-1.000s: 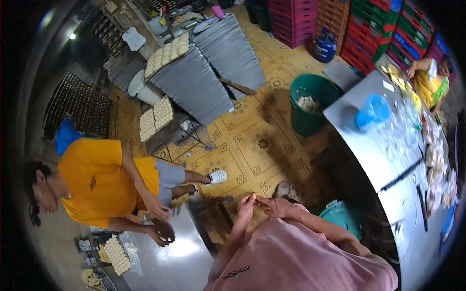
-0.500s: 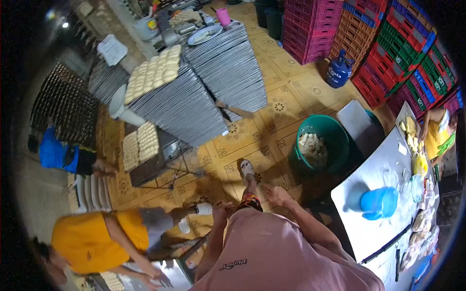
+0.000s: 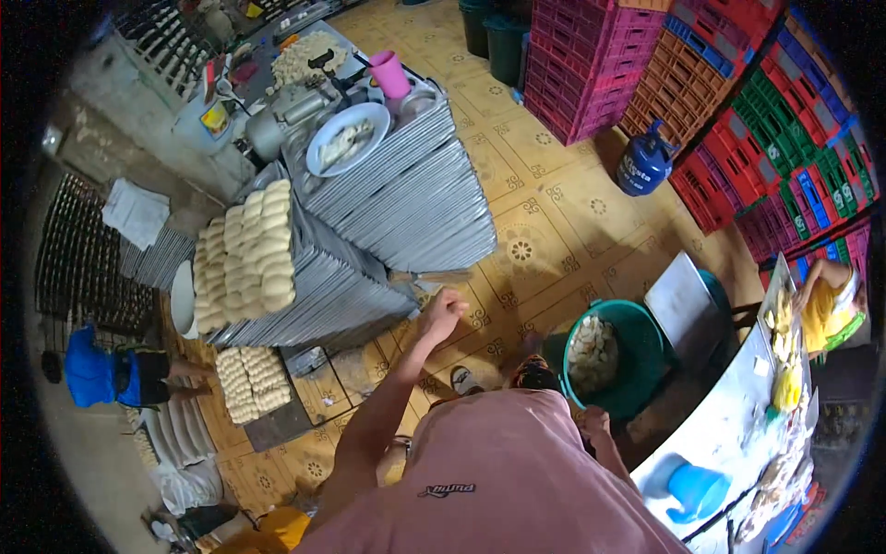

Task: Shape portions of dough into balls and place them onto a metal baking tray.

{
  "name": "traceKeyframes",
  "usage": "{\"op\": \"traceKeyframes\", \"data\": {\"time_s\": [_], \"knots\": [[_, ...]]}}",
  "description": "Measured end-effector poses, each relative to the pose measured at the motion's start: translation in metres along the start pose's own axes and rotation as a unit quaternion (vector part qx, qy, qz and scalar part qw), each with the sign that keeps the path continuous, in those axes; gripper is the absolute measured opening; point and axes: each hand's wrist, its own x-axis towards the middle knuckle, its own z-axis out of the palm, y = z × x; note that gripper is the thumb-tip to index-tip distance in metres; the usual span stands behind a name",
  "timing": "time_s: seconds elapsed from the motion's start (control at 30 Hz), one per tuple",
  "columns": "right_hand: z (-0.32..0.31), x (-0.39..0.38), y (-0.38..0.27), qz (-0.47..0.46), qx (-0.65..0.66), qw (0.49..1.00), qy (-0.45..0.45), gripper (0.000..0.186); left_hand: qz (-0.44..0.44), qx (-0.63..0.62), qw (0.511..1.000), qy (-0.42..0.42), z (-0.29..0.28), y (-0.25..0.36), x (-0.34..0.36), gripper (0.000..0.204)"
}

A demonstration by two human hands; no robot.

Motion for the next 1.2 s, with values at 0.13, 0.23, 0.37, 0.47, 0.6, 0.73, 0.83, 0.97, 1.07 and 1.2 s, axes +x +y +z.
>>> {"op": "traceKeyframes", "data": {"time_s": [0.13, 0.23, 0.37, 0.47, 0.6, 0.73, 0.83, 0.97, 1.07, 1.2], "knots": [[0.056, 0.064, -0.04, -0.034, -0.411, 0.903, 0.118, 0.018, -0.061, 0.06, 0.996, 0.012, 0.043, 0.023, 0.093, 0.018], [0.073, 0.11, -0.099, -0.005, -0.462, 0.882, 0.092, 0.021, -0.036, 0.063, 0.994, -0.083, 0.068, 0.011, 0.141, 0.02], [0.069, 0.194, -0.221, -0.011, -0.498, 0.865, 0.063, 0.025, -0.128, 0.165, 0.977, -0.033, 0.112, 0.001, 0.195, 0.028], [0.063, 0.275, -0.327, -0.02, -0.456, 0.888, 0.049, 0.028, -0.094, 0.094, 0.991, -0.029, 0.133, 0.023, 0.236, 0.051], [0.066, 0.397, -0.474, -0.019, -0.179, 0.982, 0.056, 0.032, 0.061, 0.268, 0.957, -0.096, 0.165, 0.071, 0.329, 0.075], [0.127, 0.507, -0.613, -0.089, -0.107, 0.99, 0.04, 0.034, -0.137, 0.051, 0.989, -0.034, 0.18, 0.113, 0.434, 0.029], [0.194, 0.571, -0.702, -0.144, -0.346, 0.926, -0.041, 0.029, -0.104, -0.052, 0.991, 0.067, 0.187, 0.124, 0.525, 0.023], [0.253, 0.594, -0.741, -0.195, -0.413, 0.888, -0.054, 0.035, -0.101, -0.056, 0.993, 0.036, 0.169, 0.128, 0.644, 0.026], [0.28, 0.607, -0.76, 0.012, -0.486, 0.874, 0.013, 0.036, -0.114, 0.019, 0.992, -0.045, 0.144, 0.148, 0.743, 0.025], [0.326, 0.656, -0.819, -0.021, -0.529, 0.849, -0.012, 0.031, -0.063, 0.118, 0.99, -0.039, 0.105, 0.206, 0.861, 0.033]]}}
